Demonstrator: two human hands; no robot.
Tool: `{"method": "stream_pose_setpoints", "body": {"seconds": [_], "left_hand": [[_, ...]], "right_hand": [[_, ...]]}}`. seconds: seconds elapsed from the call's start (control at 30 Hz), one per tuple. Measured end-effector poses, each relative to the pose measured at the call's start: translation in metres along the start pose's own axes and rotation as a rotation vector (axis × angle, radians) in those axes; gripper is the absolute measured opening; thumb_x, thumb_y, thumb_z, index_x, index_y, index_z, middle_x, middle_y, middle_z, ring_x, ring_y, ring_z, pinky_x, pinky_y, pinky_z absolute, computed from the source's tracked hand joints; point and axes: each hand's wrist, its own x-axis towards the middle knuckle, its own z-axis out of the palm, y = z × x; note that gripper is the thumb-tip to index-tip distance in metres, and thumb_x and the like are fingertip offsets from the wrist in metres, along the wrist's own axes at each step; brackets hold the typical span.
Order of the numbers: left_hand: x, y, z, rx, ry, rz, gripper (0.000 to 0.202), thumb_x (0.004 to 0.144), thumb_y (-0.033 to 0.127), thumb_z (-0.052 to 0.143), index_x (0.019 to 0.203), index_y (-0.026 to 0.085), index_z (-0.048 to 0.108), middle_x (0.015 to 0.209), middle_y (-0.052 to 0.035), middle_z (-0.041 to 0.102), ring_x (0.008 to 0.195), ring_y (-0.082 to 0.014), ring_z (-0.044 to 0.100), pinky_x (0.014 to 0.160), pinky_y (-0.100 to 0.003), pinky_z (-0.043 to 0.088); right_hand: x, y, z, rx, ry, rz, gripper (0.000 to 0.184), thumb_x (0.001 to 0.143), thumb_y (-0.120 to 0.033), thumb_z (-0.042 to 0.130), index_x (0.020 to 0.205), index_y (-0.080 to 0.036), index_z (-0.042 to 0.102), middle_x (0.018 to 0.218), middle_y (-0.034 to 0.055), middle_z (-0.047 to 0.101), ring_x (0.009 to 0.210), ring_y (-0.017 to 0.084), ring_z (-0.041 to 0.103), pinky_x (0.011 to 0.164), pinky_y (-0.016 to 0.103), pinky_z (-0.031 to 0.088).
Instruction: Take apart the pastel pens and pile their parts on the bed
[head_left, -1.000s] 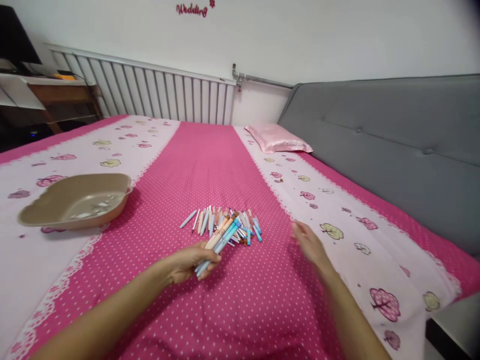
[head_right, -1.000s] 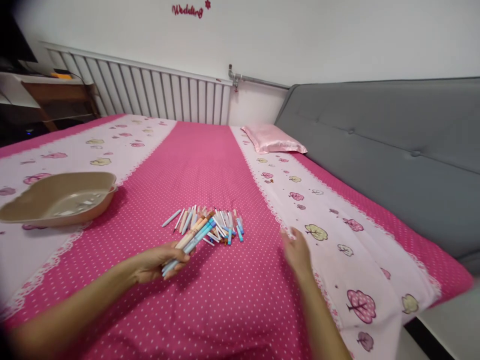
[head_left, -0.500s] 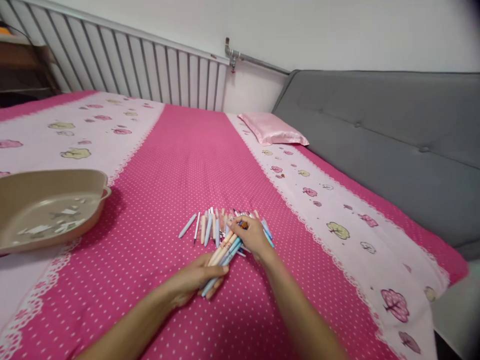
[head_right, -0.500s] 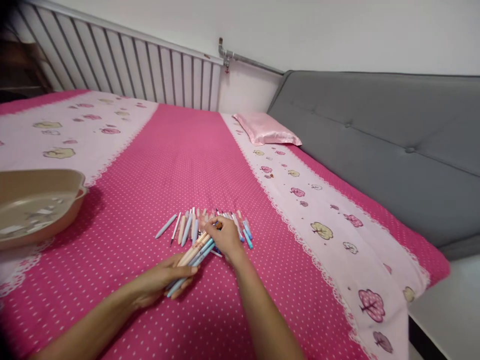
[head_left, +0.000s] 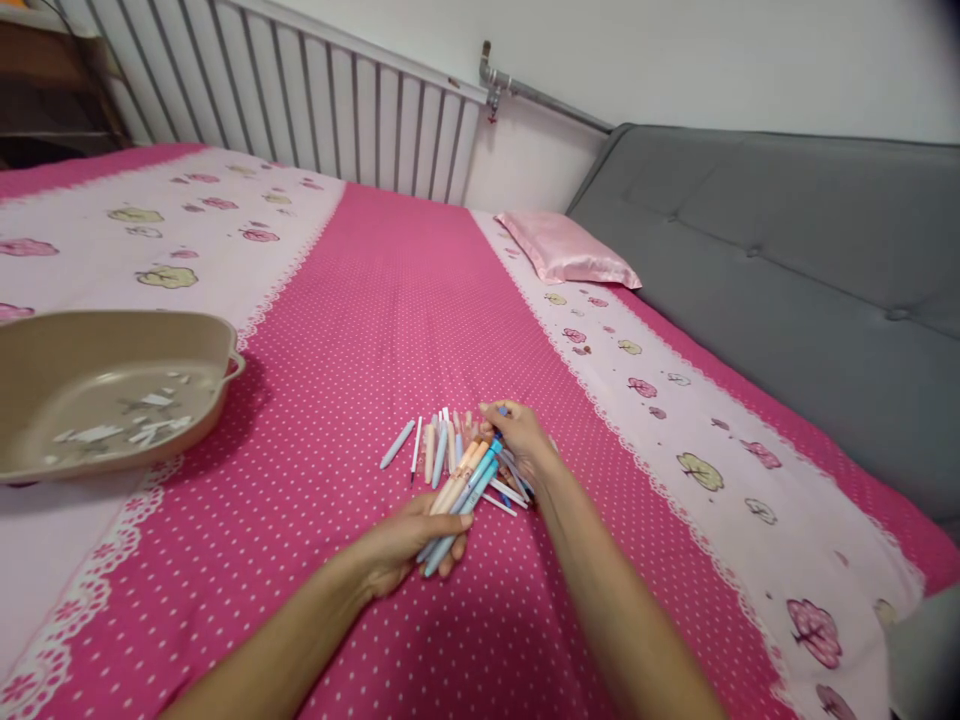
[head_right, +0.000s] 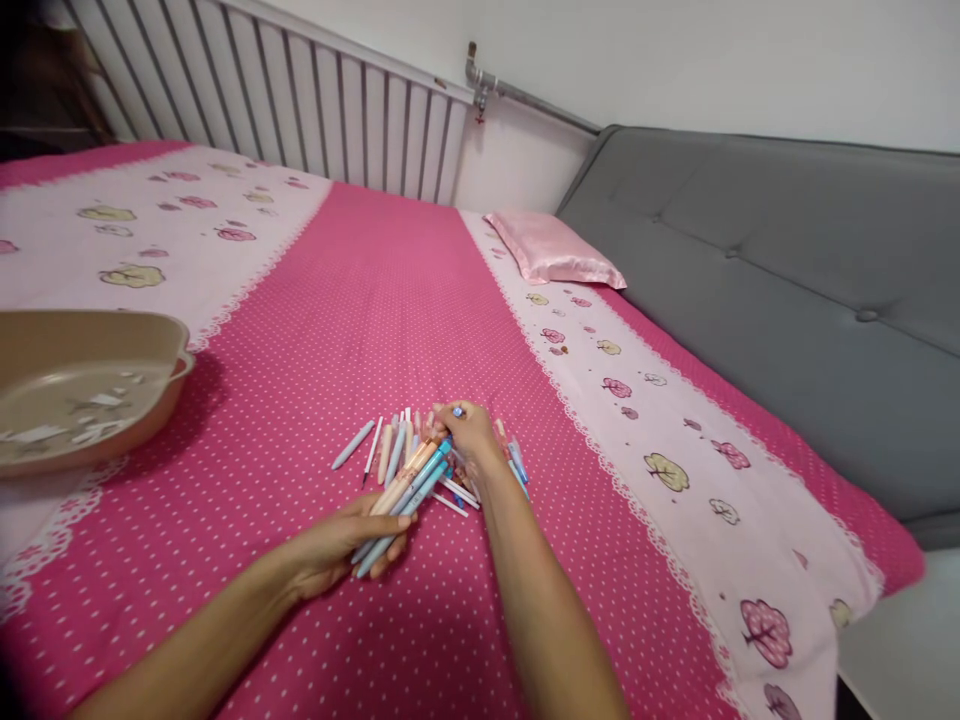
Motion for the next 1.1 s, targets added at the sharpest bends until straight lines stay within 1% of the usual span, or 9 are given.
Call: {"method": "stream_pose_setpoints", "body": {"seconds": [0.13,0.23,0.37,0.47,0.6,0.7,0.8,1.0,1.1], "left_hand": [[0.0,-0.004,0.001,0.013,0.008,-0.007,0.037,0.067,0.043,0.069,0.079,0.015,0.049,0.054,0.0028,0.057,0.038,-0.0059,0.046,0.038,-0.017,0.03],[0.001,-0.005,0.0,0.016,0.013,-0.011,0.037,0.067,0.043,0.069,0.08,0.014,0.05,0.054,0.0027,0.058,0.038,-0.0059,0.047,0.038,-0.018,0.03],[0.0,0.0,0.001,0.019,0.048,-0.021,0.04,0.063,0.045,0.071,0.08,0.013,0.053,0.054,0.0017,0.058,0.039,-0.0066,0.048,0.038,-0.018,0.028],[-0.001,0.004,0.003,0.01,0.064,-0.02,0.047,0.06,0.046,0.072,0.088,0.012,0.055,0.056,-0.0004,0.061,0.04,-0.0077,0.05,0.038,-0.019,0.029],[-0.001,0.003,0.004,0.009,0.053,0.018,0.051,0.063,0.048,0.07,0.095,0.011,0.055,0.056,0.0001,0.06,0.039,-0.0066,0.047,0.04,-0.019,0.028],[0.001,-0.001,0.003,0.021,0.031,0.052,0.047,0.066,0.047,0.069,0.092,0.011,0.054,0.05,0.0046,0.052,0.037,-0.0044,0.038,0.039,-0.019,0.023],[0.002,-0.004,0.002,0.036,0.02,0.077,0.043,0.068,0.047,0.069,0.088,0.013,0.052,0.051,0.0052,0.05,0.038,-0.0042,0.037,0.039,-0.019,0.022],[0.001,-0.004,0.004,0.081,-0.012,0.112,0.04,0.069,0.048,0.068,0.082,0.014,0.051,0.054,0.0036,0.053,0.04,-0.005,0.039,0.041,-0.02,0.026],[0.001,-0.003,0.004,0.087,-0.004,0.112,0.041,0.069,0.049,0.067,0.082,0.013,0.053,0.052,0.0041,0.051,0.04,-0.0047,0.037,0.041,-0.02,0.024]], "right_hand": [[-0.001,-0.007,-0.011,-0.051,-0.012,0.002,0.034,0.065,-0.048,0.068,0.063,-0.018,0.051,0.052,-0.0053,0.051,0.044,0.007,0.042,0.044,0.02,0.03],[-0.01,-0.017,-0.015,-0.098,-0.083,0.027,0.03,0.069,-0.046,0.066,0.069,-0.017,0.059,0.063,-0.0015,0.06,0.055,0.01,0.051,0.051,0.021,0.037],[-0.021,-0.026,-0.02,-0.193,-0.304,0.023,0.032,0.074,-0.048,0.061,0.08,-0.017,0.067,0.077,0.002,0.067,0.075,0.015,0.059,0.068,0.026,0.043],[-0.023,-0.026,-0.023,-0.264,-0.451,-0.013,0.03,0.072,-0.041,0.065,0.089,-0.016,0.069,0.081,0.0021,0.068,0.077,0.016,0.059,0.073,0.028,0.043],[-0.022,-0.023,-0.021,-0.271,-0.393,-0.041,0.025,0.069,-0.032,0.068,0.087,-0.014,0.069,0.076,0.0016,0.067,0.069,0.014,0.058,0.069,0.028,0.044],[-0.025,-0.025,-0.016,-0.22,-0.369,-0.045,0.023,0.069,-0.032,0.068,0.084,-0.014,0.068,0.073,0.0005,0.065,0.066,0.012,0.056,0.067,0.027,0.044],[-0.028,-0.028,-0.013,-0.192,-0.347,-0.007,0.023,0.065,-0.031,0.071,0.082,-0.016,0.067,0.068,-0.0018,0.063,0.062,0.011,0.055,0.063,0.025,0.043],[-0.027,-0.023,-0.01,-0.241,-0.269,0.025,0.028,0.058,-0.042,0.075,0.064,-0.015,0.067,0.056,-0.0019,0.061,0.052,0.011,0.052,0.055,0.024,0.041],[-0.025,-0.021,-0.011,-0.198,-0.266,0.035,0.032,0.054,-0.045,0.078,0.064,-0.015,0.069,0.057,-0.0011,0.064,0.051,0.012,0.052,0.053,0.024,0.041]]}}
